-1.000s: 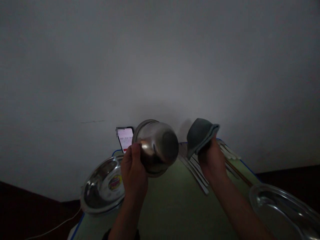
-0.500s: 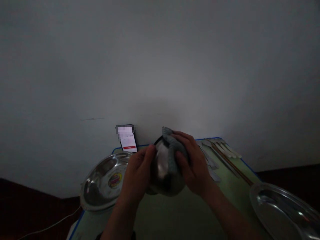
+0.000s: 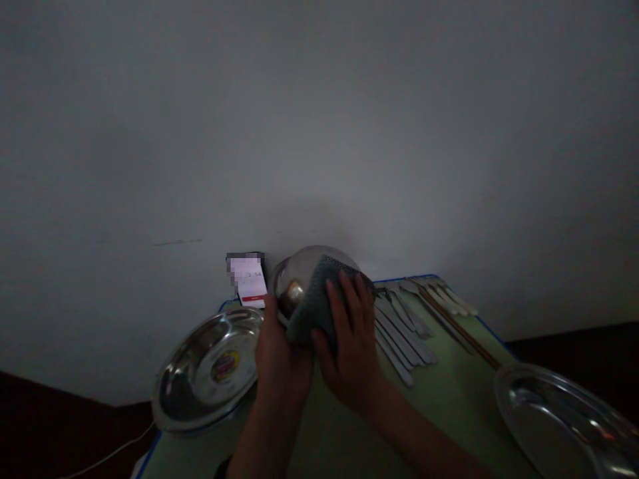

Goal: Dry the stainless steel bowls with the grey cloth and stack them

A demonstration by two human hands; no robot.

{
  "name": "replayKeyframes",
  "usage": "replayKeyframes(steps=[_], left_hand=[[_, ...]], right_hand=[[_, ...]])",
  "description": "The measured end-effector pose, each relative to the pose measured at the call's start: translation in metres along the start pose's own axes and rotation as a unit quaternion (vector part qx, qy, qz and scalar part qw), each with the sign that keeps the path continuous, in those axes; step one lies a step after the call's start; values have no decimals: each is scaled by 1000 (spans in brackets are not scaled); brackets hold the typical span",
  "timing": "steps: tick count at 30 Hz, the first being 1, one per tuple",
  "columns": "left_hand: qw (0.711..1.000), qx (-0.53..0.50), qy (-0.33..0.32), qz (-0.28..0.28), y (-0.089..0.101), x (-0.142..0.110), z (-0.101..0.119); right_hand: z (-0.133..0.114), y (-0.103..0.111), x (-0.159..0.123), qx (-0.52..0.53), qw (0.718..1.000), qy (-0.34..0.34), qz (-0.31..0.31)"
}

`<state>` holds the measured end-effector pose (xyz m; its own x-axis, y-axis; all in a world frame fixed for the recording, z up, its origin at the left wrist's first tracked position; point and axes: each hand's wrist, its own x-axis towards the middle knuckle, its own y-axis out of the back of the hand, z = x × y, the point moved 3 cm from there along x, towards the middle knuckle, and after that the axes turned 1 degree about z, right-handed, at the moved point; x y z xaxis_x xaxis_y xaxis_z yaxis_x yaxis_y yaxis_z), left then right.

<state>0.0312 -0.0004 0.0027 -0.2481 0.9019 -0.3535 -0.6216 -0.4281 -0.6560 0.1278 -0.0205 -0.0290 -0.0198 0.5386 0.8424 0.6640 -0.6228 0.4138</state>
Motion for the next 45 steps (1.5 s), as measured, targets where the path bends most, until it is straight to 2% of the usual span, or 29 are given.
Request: replayKeyframes(steps=[4,6,9,11,13,15,18,20,23,27,30,33,36,39,42,45], left_hand=[[981,177,-74,-8,-5,-20,-3],[959,258,-112,-43,-7,-24,-4],[908,365,-182,-100,-5,-22,-4],[893,392,-183,-119,-2,-16,-6],[902,392,-137,-121,2,-8,-7],[923,364,-77,-104,6,-1,-7],[969,241,9,-47,13,11,-4],[990,126,62,-16,15,19,-2],[994,7,108,-3,16,28,-1],[995,-44,88,-10,13,26,-3],[995,-40,57,-70,5,14,-11],[995,25,16,-94,0,-1,-17],[990,108,-25,-84,-3,-13,-16],[975,199,-19,-97,-5,-19,-16],[963,240,-3,-124,-1,-16,-20],[971,188,44,-144,5,-7,-23]], right_hand=[[-1,14,10,-2,999,39,1],[2,24,18,32,998,44,-7],[10,32,27,95,994,29,-37],[19,34,30,136,989,13,-49],[29,37,33,165,985,-23,-49],[41,39,35,178,979,-87,-43],[57,43,37,196,964,-178,-41],[63,40,37,207,956,-202,-50],[65,28,30,193,960,-188,-79],[41,11,17,113,988,-83,-62],[17,8,11,16,999,-17,-28],[4,12,12,-28,999,19,-30],[7,23,19,-6,999,37,-33],[18,35,27,57,997,47,-37],[37,40,33,137,989,12,-59],[59,40,35,182,977,-102,-49]])
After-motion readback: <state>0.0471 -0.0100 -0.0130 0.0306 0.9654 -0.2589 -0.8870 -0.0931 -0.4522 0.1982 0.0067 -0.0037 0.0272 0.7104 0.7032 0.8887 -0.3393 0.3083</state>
